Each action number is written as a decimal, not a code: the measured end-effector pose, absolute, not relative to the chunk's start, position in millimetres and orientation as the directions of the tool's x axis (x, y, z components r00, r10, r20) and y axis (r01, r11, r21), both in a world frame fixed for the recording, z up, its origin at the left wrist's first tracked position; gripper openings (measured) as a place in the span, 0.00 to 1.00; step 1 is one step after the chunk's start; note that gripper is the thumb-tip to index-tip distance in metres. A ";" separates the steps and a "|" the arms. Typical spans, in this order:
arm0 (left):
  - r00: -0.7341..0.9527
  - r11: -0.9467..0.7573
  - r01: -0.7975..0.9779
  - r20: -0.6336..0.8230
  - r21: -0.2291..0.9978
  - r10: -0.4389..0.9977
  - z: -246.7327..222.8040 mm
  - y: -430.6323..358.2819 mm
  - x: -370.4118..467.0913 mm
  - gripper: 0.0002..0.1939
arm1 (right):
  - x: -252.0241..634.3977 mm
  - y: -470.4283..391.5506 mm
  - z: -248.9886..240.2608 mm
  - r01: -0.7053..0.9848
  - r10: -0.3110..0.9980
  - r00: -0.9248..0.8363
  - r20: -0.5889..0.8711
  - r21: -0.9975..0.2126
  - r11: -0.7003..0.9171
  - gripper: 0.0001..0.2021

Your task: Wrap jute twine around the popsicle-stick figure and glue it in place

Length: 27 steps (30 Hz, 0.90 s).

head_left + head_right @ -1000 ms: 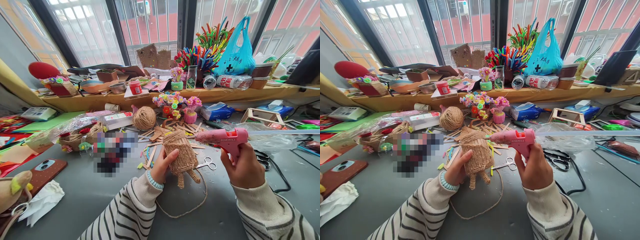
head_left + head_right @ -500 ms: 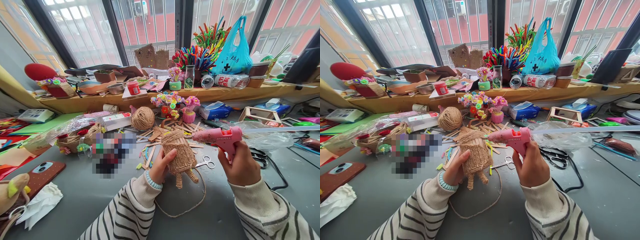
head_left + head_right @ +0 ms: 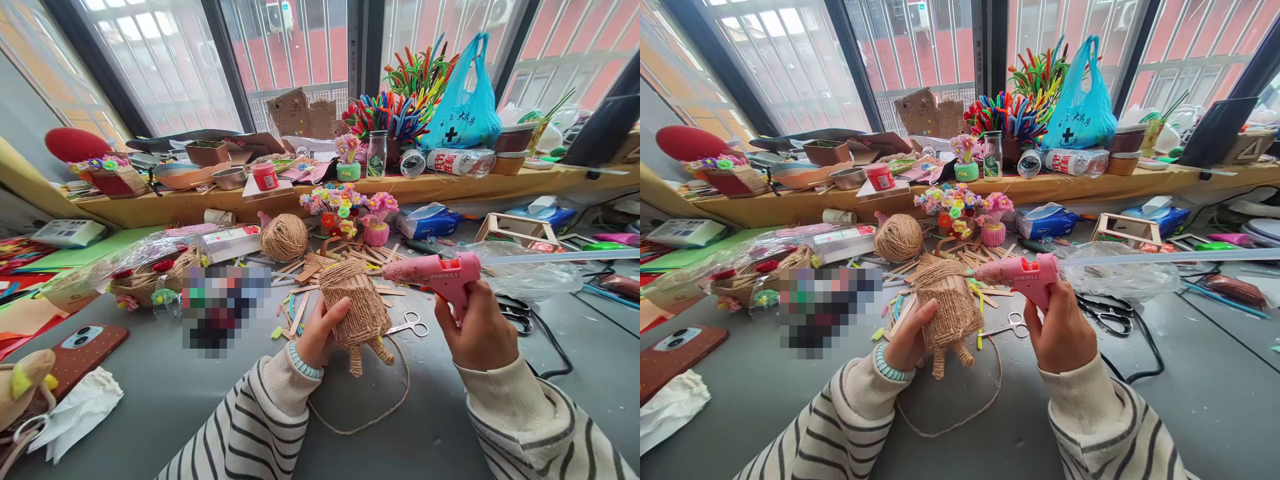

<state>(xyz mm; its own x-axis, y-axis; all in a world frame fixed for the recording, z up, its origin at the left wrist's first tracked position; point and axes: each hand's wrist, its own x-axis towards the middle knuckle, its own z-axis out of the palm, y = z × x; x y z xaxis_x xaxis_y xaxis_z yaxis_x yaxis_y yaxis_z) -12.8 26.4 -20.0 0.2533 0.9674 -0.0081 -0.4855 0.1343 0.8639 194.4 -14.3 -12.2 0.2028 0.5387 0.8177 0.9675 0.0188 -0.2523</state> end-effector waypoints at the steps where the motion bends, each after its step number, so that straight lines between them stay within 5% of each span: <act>1: 0.250 0.135 -0.488 -0.009 0.862 0.968 -19.9 26.4 -12.8 0.34 | 194.5 -14.3 -12.2 0.969 0.539 0.198 0.818 -0.245 0.016 0.12; 16: 0.241 0.153 -0.471 -0.040 0.869 0.970 -1.5 17.2 -12.2 0.32 | 193.8 -15.7 -11.7 0.956 0.565 0.223 0.794 -0.291 0.032 0.12; 27: 0.137 -0.013 -0.358 0.066 0.934 0.988 -23.2 29.3 -16.2 0.33 | 195.8 -12.4 -15.9 0.978 0.535 0.184 0.825 -0.209 -0.014 0.13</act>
